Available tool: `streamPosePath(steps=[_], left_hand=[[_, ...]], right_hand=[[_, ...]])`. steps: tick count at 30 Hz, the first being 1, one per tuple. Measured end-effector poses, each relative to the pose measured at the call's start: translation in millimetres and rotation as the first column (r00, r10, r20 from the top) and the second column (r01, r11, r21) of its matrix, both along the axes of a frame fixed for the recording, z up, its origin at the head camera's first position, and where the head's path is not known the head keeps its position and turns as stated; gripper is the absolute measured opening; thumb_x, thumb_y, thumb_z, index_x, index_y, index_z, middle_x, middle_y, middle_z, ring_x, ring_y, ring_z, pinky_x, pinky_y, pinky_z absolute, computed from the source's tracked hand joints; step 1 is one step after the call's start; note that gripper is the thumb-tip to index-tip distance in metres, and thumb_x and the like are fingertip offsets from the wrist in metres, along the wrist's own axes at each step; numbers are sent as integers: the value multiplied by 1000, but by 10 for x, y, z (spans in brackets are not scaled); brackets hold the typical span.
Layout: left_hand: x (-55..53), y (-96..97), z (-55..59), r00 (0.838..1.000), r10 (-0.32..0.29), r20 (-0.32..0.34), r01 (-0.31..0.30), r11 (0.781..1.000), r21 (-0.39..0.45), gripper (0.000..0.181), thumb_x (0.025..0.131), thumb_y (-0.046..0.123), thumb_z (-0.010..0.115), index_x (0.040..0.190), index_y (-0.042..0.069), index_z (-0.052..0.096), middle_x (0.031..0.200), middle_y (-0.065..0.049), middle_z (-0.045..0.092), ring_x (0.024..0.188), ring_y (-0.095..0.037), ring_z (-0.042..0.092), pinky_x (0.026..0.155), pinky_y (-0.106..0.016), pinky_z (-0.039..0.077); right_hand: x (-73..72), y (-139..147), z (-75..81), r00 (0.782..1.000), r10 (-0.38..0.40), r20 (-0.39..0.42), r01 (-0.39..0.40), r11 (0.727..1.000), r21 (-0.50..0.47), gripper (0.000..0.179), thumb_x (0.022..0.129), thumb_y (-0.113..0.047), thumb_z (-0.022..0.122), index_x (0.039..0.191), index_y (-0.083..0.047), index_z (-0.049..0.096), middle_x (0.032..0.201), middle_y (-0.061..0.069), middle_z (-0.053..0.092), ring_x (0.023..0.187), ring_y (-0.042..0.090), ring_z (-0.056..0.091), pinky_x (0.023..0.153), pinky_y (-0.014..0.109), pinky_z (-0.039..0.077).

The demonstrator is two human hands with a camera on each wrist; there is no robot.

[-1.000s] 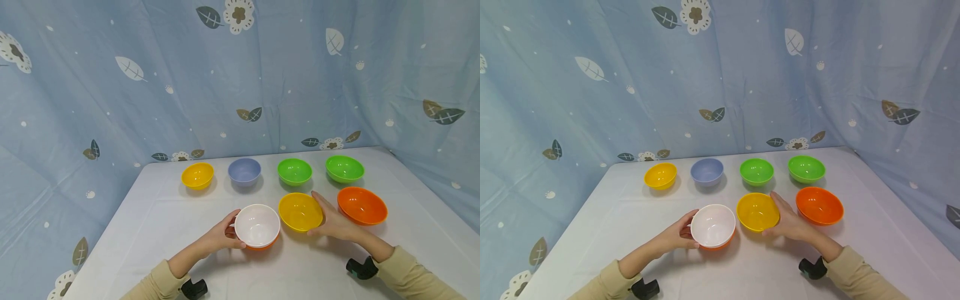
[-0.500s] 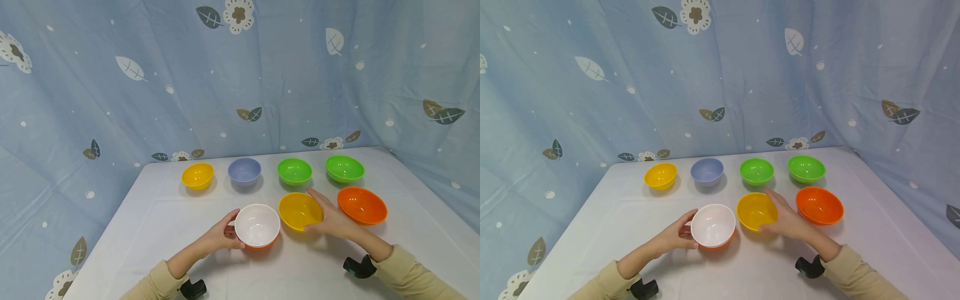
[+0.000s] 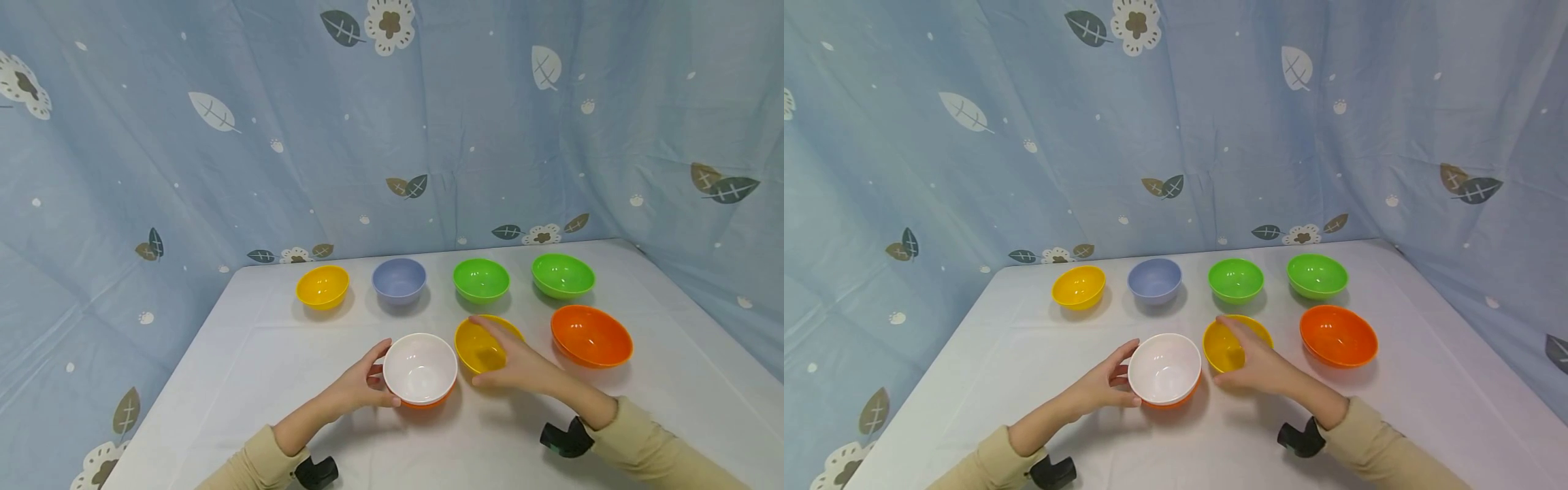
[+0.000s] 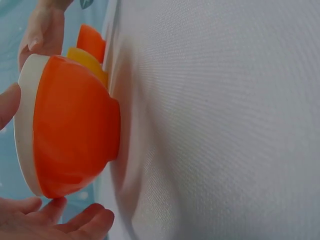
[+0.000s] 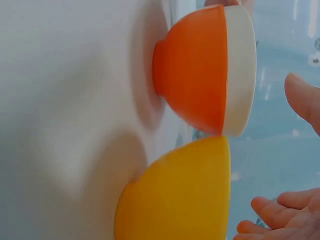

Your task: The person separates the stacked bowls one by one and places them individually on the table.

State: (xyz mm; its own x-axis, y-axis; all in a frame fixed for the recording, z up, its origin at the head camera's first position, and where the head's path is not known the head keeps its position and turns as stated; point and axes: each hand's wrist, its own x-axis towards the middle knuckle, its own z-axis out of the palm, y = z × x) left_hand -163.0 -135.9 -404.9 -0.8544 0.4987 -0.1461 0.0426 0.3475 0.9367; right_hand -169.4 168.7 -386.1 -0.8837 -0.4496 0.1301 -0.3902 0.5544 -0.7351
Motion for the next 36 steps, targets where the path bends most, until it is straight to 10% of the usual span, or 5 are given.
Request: streamPosePath(steps=[36], left_hand=[[1,179,10,991,-4,-136,-8,996,-88,113,63,24,84,146,5,10,149,-18,16,129,-35,30,102,-54,30]], right_hand=[[-26,-462,-63,994,85,75,-93,990,102,101,63,-32,83,139,4,29,144,25,27,134,42,19,102,61,23]])
